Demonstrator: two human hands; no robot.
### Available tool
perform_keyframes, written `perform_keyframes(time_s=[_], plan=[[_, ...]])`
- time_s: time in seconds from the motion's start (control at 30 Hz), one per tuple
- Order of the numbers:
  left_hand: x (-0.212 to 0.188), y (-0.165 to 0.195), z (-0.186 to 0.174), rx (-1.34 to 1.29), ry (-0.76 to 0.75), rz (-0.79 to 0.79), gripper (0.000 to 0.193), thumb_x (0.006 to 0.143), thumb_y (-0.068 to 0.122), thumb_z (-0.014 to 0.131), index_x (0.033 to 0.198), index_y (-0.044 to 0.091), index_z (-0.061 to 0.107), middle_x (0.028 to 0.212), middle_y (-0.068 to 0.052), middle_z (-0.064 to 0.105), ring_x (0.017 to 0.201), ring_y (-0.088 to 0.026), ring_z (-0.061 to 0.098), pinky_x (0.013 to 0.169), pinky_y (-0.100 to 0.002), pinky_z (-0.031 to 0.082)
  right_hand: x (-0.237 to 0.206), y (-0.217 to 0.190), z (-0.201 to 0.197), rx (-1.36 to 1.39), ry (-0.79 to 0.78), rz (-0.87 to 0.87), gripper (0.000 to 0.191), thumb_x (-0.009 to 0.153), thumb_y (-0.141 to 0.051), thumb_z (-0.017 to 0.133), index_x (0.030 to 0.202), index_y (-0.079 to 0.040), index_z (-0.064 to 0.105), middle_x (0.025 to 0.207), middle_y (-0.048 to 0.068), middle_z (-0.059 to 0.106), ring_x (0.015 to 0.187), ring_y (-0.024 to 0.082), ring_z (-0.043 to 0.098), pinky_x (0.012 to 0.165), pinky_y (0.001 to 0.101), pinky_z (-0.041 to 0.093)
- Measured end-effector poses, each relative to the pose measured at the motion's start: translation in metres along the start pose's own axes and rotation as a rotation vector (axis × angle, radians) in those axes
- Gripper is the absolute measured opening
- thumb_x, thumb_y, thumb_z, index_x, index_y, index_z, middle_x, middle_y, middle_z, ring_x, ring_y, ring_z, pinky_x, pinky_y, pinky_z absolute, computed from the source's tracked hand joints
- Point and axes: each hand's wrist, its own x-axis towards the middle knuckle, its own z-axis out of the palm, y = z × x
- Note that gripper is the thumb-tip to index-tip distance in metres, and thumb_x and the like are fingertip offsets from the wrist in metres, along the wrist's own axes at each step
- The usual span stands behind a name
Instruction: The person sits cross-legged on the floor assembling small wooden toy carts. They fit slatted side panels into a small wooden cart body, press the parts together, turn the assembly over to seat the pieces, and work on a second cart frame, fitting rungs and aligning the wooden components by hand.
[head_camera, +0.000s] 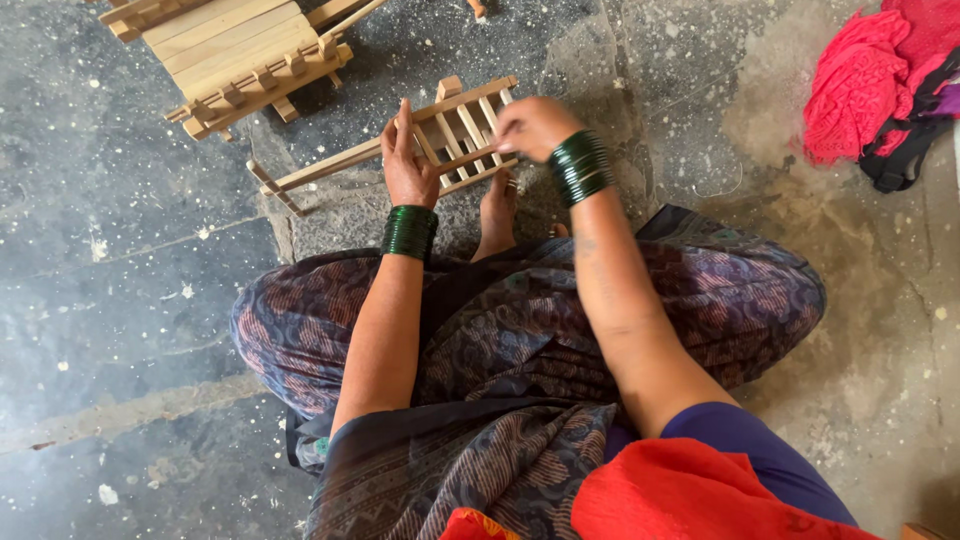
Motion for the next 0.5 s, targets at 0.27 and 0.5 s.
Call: perform_keyframes(time_s=[0.27, 0.5], plan=[[-0.002, -0.001, 0.004, -0.013, 0.016, 0.005, 0.089, 0.079, -0.016, 0.039, 0.157, 0.025, 0.04, 0.149, -0.021, 0.048, 0.133, -0.037, 0.057, 0.11, -0.042, 0.054, -0.004, -0.004, 0.002, 0.008, 0.043, -0.058, 0.008, 0.088, -0.017, 0.078, 0.091, -0.012, 0.073, 0.095, 0.003, 0.077, 0.084, 0.013, 0.073, 0.08, 0.0304, 0.06], [0.001, -0.006, 0.005, 0.024, 0.029, 0.063, 0.084, 0.081, -0.005, 0.062, 0.156, 0.024, 0.039, 0.145, -0.023, 0.047, 0.13, -0.038, 0.056, 0.107, -0.044, 0.053, 0.012, -0.05, 0.04, -0.068, 0.006, -0.291, 0.007, 0.089, -0.013, 0.077, 0.091, -0.009, 0.071, 0.093, 0.006, 0.076, 0.083, 0.017, 0.072, 0.078, 0.0326, 0.06]])
